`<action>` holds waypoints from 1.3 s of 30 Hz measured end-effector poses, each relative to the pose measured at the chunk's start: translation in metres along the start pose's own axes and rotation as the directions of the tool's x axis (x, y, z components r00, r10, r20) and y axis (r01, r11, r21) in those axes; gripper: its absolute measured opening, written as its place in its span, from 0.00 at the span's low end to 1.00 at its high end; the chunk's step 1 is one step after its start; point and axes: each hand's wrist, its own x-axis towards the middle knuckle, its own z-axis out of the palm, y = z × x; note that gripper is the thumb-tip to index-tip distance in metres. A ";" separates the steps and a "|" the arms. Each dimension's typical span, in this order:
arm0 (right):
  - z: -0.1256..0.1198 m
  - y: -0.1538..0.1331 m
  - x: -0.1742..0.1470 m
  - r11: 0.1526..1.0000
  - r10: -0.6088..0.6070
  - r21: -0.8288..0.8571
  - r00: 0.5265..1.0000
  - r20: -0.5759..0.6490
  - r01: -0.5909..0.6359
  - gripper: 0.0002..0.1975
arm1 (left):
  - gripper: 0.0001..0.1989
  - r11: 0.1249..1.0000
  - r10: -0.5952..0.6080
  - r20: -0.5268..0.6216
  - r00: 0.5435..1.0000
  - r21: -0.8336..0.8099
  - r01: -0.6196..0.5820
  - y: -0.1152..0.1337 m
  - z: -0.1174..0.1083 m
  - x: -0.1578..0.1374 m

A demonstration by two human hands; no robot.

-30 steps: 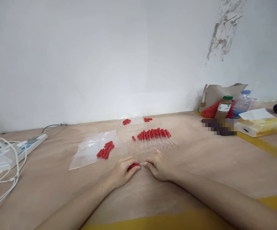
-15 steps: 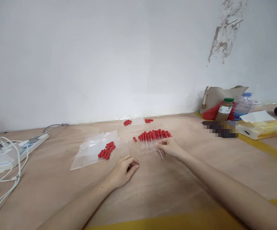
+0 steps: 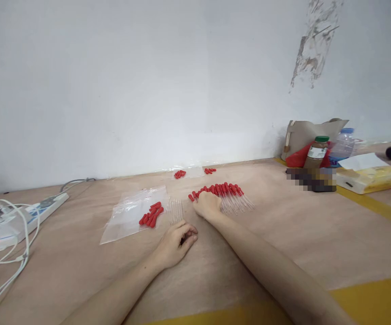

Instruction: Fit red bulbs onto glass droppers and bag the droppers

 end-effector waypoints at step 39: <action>-0.022 0.032 -0.011 0.948 -0.240 0.234 0.968 0.076 0.217 0.11 | 0.14 0.824 -0.444 -0.363 0.819 0.195 0.533 -0.079 -0.041 0.058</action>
